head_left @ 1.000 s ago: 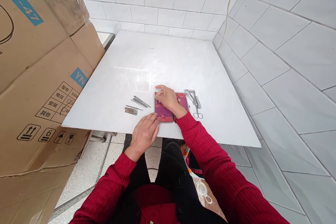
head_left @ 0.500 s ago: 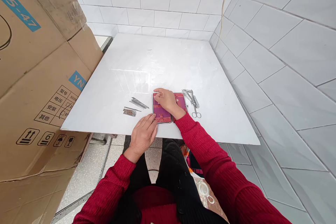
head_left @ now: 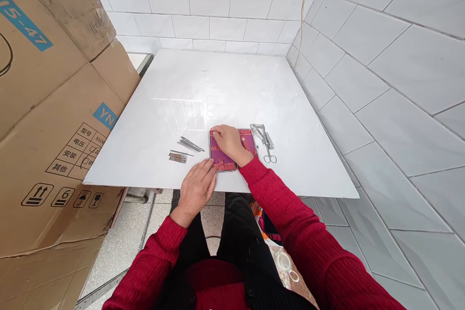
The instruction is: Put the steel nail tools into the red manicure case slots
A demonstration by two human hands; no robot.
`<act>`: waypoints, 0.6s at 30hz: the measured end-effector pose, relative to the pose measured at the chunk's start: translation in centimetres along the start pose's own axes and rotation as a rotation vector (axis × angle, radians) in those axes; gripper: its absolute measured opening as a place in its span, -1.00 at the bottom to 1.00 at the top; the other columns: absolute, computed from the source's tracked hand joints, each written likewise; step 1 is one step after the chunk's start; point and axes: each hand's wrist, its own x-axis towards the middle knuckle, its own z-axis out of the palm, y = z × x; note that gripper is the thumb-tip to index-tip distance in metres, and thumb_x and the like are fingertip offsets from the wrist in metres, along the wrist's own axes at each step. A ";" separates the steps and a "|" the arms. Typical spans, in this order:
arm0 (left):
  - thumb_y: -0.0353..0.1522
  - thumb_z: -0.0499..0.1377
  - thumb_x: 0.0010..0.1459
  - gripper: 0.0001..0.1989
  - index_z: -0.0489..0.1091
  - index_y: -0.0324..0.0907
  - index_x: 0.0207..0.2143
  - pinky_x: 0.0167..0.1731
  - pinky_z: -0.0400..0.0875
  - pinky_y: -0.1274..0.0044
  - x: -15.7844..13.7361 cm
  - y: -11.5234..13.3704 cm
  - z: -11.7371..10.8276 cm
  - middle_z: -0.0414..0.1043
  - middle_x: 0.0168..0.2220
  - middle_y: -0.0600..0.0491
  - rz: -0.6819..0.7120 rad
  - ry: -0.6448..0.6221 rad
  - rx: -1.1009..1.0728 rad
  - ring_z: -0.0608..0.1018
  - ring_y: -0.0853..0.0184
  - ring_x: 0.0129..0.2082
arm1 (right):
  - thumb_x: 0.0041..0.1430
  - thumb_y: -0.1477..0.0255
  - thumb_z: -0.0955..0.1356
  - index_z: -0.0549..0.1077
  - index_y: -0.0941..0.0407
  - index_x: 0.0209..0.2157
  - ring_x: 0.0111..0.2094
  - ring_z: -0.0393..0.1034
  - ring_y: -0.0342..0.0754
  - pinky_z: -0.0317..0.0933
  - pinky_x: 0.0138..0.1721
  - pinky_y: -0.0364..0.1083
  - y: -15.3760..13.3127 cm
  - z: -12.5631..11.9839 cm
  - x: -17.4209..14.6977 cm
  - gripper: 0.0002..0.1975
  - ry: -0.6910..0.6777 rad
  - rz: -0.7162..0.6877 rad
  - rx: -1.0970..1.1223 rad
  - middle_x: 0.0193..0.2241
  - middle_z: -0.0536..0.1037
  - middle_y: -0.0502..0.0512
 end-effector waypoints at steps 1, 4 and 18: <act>-0.47 0.09 0.37 -0.72 0.42 -0.19 0.08 0.14 0.50 0.19 0.0 0.0 0.0 0.49 0.16 -0.16 0.000 0.001 0.002 0.53 0.10 0.18 | 0.35 0.50 0.20 0.62 0.11 -0.10 -0.12 0.49 0.02 0.25 -0.04 -0.08 0.0 -0.1 -0.1 -0.64 -0.003 -0.003 -0.011 -0.20 0.65 0.13; -0.46 0.09 0.37 -0.72 0.43 -0.19 0.08 0.14 0.50 0.19 0.0 0.0 -0.1 0.50 0.15 -0.15 0.000 -0.001 0.004 0.53 0.10 0.17 | 0.37 0.50 0.19 0.62 0.12 -0.09 -0.12 0.48 0.02 0.23 -0.05 -0.08 -0.3 -0.3 -0.3 -0.63 -0.013 -0.005 -0.034 -0.19 0.64 0.15; -0.47 0.09 0.37 -0.74 0.43 -0.21 0.06 0.14 0.50 0.20 -0.1 -0.1 -0.1 0.49 0.16 -0.16 0.011 -0.013 0.022 0.53 0.10 0.17 | 0.43 0.46 0.17 0.60 0.10 -0.06 -0.15 0.43 0.00 0.18 -0.21 -0.09 -1.3 -0.5 -1.7 -0.63 -0.046 0.010 -0.154 -0.15 0.56 0.15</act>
